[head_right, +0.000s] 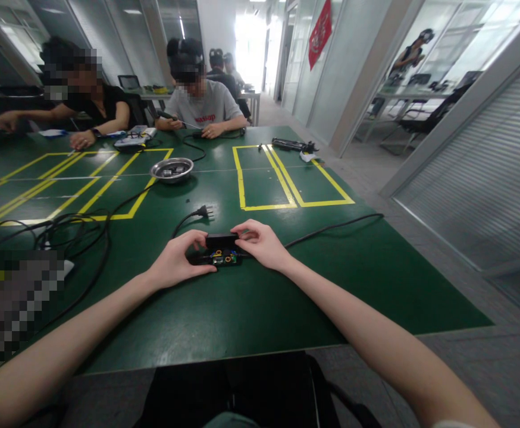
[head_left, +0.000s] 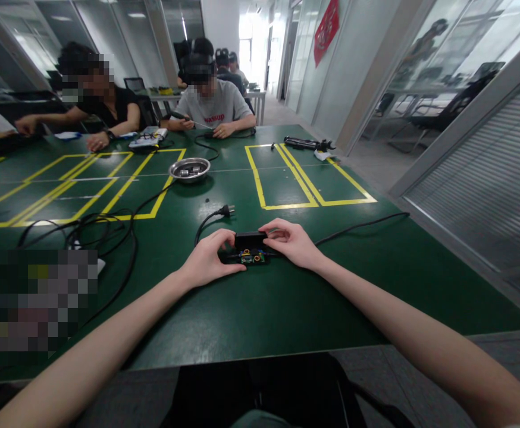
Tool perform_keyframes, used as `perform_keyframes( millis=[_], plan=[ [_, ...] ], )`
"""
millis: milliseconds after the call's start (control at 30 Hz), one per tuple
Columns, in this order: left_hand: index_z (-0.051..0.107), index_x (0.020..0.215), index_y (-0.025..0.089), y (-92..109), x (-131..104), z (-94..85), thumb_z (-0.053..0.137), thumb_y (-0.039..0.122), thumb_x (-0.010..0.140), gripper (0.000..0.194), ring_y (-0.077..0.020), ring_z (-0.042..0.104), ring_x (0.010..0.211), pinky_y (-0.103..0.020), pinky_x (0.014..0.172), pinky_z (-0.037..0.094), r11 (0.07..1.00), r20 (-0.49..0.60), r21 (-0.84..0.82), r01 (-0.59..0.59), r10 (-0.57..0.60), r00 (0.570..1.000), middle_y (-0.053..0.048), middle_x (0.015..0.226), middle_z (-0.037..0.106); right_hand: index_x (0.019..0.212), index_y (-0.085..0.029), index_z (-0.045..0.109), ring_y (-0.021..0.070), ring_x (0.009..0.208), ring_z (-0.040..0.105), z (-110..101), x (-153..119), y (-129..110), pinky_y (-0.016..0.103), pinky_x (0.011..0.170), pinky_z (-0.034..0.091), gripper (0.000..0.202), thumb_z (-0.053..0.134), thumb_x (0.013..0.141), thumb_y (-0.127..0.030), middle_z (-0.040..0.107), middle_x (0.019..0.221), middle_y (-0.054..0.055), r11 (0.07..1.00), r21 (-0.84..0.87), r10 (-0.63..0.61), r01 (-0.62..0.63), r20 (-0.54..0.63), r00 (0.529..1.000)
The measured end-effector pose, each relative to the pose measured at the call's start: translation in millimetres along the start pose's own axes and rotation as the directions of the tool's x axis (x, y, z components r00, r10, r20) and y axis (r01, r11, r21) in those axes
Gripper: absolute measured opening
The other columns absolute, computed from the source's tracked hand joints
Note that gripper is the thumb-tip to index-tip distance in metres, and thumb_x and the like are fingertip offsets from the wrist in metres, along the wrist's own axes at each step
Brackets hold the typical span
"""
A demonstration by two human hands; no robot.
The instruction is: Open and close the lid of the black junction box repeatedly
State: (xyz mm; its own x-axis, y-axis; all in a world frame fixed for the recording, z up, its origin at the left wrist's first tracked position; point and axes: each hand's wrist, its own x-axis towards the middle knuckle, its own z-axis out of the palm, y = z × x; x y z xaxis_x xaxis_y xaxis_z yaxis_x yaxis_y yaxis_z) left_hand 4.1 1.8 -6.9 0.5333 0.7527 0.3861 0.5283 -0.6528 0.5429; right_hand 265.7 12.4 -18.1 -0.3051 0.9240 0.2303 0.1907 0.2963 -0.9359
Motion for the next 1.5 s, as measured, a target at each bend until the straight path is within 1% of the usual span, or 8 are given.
perform_keyframes(
  millis=[133,267,333,433,667,967,1367,1500],
  plan=[
    [0.058,0.113,0.019,0.7,-1.3,1.7,0.091,0.036,0.070,0.056,-0.0192,0.069,0.084,-0.034,0.078,0.060,0.997,-0.003,-0.065,0.047,-0.048,0.999,-0.003,0.101,0.070,0.104,-0.020,0.074,0.0176,0.088,0.069,-0.6,-0.1,0.9,0.037,0.082,0.063,0.025,0.072,0.080,-0.029,0.073,0.107,0.006,1.000,-0.001,0.007,-0.007,0.006,1.000],
    [0.054,0.125,0.021,-2.4,-2.5,4.4,0.091,0.034,0.071,0.067,-0.0194,0.070,0.087,-0.036,0.082,0.061,0.992,-0.002,-0.119,0.051,-0.052,0.999,-0.005,0.110,0.071,0.103,-0.019,0.074,0.0178,0.089,0.069,-0.1,-0.7,1.7,0.036,0.082,0.062,0.024,0.072,0.081,-0.029,0.073,0.107,0.007,1.000,0.001,-0.008,0.008,0.011,1.000],
    [0.052,0.133,0.021,-3.6,-2.5,4.5,0.090,0.033,0.073,0.073,-0.0196,0.070,0.089,-0.037,0.084,0.062,0.993,-0.001,-0.115,0.022,-0.022,1.000,-0.007,0.115,0.070,0.101,-0.020,0.074,0.0179,0.091,0.069,1.1,-1.0,1.7,0.035,0.081,0.063,0.023,0.072,0.080,-0.028,0.073,0.107,0.007,1.000,0.011,-0.024,0.024,-0.004,1.000],
    [0.052,0.139,0.022,-3.8,-1.9,3.2,0.089,0.033,0.076,0.074,-0.0191,0.069,0.088,-0.037,0.085,0.062,0.996,0.012,-0.088,-0.021,0.022,1.000,-0.007,0.119,0.069,0.100,-0.020,0.075,0.0176,0.091,0.069,3.1,-1.4,1.7,0.033,0.080,0.063,0.022,0.073,0.079,-0.027,0.072,0.106,0.006,0.999,0.026,-0.044,0.045,-0.046,0.998],
    [0.055,0.140,0.022,-2.7,-1.2,1.6,0.085,0.034,0.081,0.067,-0.0181,0.068,0.086,-0.037,0.085,0.061,0.994,0.027,-0.083,-0.076,0.078,0.997,-0.007,0.118,0.067,0.098,-0.021,0.075,0.0169,0.091,0.070,5.3,-2.1,2.8,0.033,0.080,0.065,0.019,0.073,0.079,-0.024,0.071,0.102,0.004,0.996,0.048,-0.069,0.072,-0.045,0.997],
    [0.056,0.140,0.022,-2.1,-1.6,1.7,0.084,0.031,0.082,0.065,-0.0182,0.069,0.089,-0.038,0.087,0.062,0.994,0.027,-0.079,-0.081,0.083,0.996,-0.009,0.126,0.067,0.100,-0.021,0.073,0.0174,0.092,0.070,4.7,-2.7,2.6,0.034,0.081,0.066,0.019,0.072,0.081,-0.024,0.069,0.103,0.005,0.995,0.044,-0.086,0.088,-0.028,0.996],
    [0.056,0.141,0.023,-1.8,-1.3,1.6,0.083,0.033,0.082,0.066,-0.0221,0.071,0.099,-0.041,0.091,0.062,0.995,0.033,-0.065,-0.082,0.084,0.996,-0.010,0.128,0.068,0.099,-0.022,0.074,0.0173,0.093,0.070,4.8,-3.2,1.7,0.034,0.081,0.066,0.019,0.072,0.080,-0.022,0.069,0.102,0.004,0.994,0.045,-0.094,0.095,-0.032,0.995],
    [0.057,0.140,0.023,-2.3,-1.6,1.8,0.084,0.034,0.082,0.064,-0.0221,0.071,0.099,-0.040,0.092,0.062,0.995,0.035,-0.061,-0.082,0.084,0.996,-0.009,0.127,0.068,0.099,-0.022,0.074,0.0176,0.094,0.070,3.4,-3.6,1.2,0.034,0.081,0.066,0.019,0.072,0.080,-0.022,0.070,0.103,0.004,0.995,0.050,-0.087,0.087,-0.004,0.996]
  ],
)
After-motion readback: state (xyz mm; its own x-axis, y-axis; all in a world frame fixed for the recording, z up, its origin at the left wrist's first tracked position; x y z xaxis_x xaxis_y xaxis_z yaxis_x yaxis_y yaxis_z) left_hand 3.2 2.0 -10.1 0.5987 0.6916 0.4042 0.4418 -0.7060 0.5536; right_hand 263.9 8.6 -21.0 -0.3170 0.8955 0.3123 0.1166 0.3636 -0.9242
